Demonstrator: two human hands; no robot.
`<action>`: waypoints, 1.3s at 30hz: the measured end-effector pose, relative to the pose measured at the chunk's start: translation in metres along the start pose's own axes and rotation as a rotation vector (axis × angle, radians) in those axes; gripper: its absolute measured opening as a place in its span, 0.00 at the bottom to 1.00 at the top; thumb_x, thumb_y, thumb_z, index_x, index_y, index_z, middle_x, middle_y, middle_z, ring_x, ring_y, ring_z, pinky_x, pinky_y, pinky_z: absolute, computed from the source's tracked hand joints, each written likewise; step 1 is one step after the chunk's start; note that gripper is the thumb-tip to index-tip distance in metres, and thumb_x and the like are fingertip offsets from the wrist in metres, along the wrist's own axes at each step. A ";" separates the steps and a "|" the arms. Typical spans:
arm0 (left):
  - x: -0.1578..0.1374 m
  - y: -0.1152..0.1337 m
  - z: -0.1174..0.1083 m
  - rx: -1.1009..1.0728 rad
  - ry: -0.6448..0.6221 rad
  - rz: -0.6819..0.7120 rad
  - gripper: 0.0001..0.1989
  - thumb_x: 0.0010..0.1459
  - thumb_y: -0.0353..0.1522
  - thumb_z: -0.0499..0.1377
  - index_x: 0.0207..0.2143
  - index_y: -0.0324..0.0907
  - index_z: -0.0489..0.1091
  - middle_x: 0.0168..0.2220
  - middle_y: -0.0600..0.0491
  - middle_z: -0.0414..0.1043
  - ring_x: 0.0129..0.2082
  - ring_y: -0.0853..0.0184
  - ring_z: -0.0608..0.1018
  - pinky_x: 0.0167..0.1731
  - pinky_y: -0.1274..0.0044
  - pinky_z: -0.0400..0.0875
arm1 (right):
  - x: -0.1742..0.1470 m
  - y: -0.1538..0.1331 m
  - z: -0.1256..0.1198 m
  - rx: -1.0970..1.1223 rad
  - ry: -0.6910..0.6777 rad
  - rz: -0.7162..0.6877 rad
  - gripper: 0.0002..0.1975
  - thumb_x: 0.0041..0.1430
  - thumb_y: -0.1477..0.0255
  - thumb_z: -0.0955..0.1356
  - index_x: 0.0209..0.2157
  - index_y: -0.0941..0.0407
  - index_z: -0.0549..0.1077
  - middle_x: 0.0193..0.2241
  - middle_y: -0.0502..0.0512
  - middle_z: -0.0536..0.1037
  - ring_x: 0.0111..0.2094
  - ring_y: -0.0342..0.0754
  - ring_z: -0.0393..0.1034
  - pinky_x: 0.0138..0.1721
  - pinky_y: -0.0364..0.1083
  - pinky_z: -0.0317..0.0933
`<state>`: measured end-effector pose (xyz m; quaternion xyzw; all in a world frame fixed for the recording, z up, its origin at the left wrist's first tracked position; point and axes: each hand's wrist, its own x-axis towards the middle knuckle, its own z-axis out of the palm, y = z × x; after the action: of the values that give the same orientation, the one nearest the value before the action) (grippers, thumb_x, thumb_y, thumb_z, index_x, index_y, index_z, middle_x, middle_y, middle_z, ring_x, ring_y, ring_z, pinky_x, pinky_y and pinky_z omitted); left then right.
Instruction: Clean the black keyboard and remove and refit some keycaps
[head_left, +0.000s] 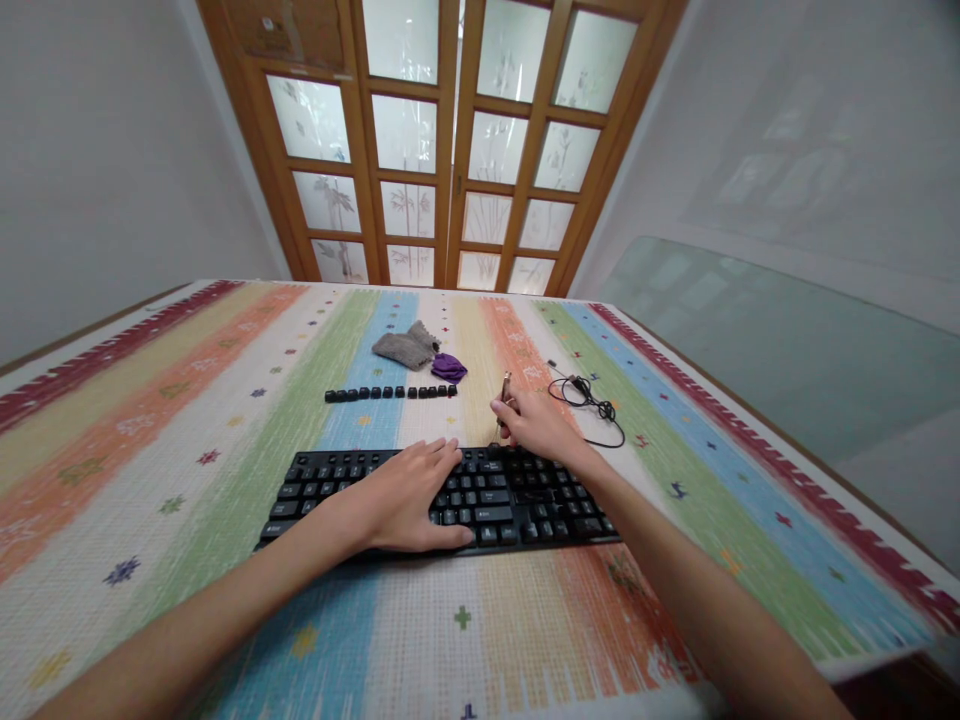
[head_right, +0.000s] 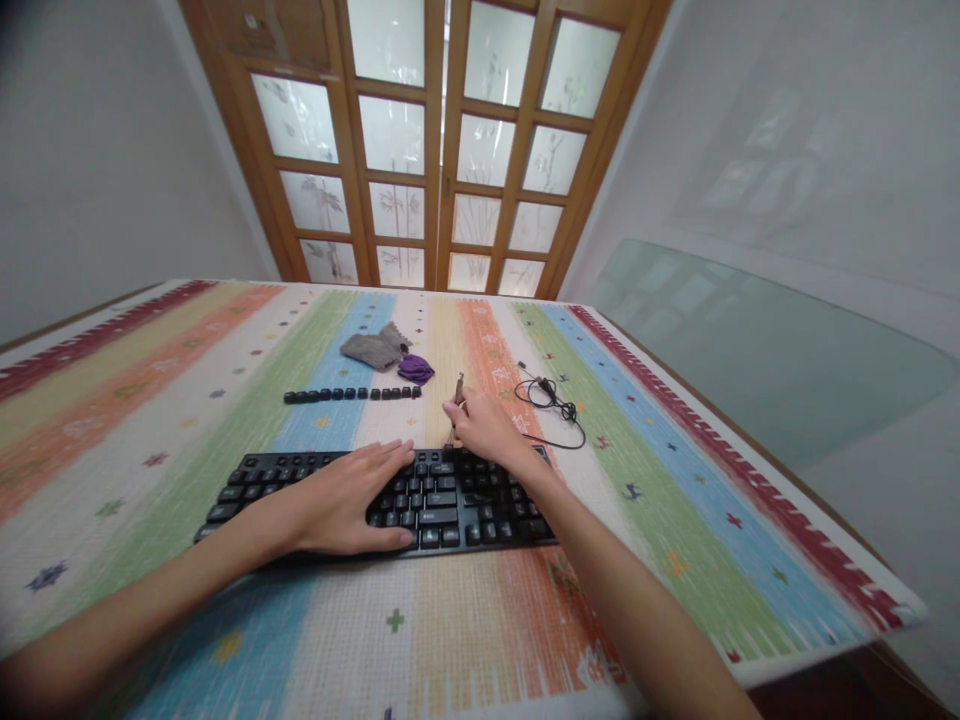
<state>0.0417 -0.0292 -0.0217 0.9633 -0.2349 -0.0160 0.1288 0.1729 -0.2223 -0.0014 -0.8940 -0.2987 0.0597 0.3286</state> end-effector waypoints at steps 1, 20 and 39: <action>0.000 0.000 0.000 -0.003 0.006 0.001 0.45 0.52 0.54 0.57 0.63 0.32 0.56 0.64 0.32 0.57 0.63 0.45 0.63 0.59 0.58 0.60 | 0.000 0.002 0.000 0.033 -0.009 0.023 0.09 0.66 0.73 0.62 0.29 0.57 0.66 0.19 0.51 0.75 0.20 0.42 0.68 0.25 0.41 0.57; 0.012 0.000 -0.001 -0.122 0.135 -0.080 0.25 0.64 0.46 0.53 0.55 0.39 0.64 0.54 0.41 0.72 0.53 0.54 0.74 0.54 0.63 0.67 | -0.041 0.027 -0.006 0.667 0.073 -0.063 0.23 0.58 0.51 0.66 0.39 0.57 0.67 0.21 0.50 0.74 0.18 0.42 0.67 0.17 0.40 0.53; 0.057 0.030 -0.011 -0.756 0.289 -0.073 0.17 0.55 0.35 0.62 0.46 0.41 0.65 0.37 0.50 0.79 0.36 0.66 0.80 0.38 0.71 0.76 | -0.060 0.025 0.002 0.888 0.118 -0.086 0.21 0.59 0.52 0.67 0.40 0.56 0.66 0.23 0.48 0.74 0.17 0.39 0.65 0.18 0.40 0.54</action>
<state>0.0799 -0.0787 -0.0013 0.8482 -0.1577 0.0301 0.5048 0.1358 -0.2705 -0.0233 -0.6551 -0.2616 0.1174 0.6990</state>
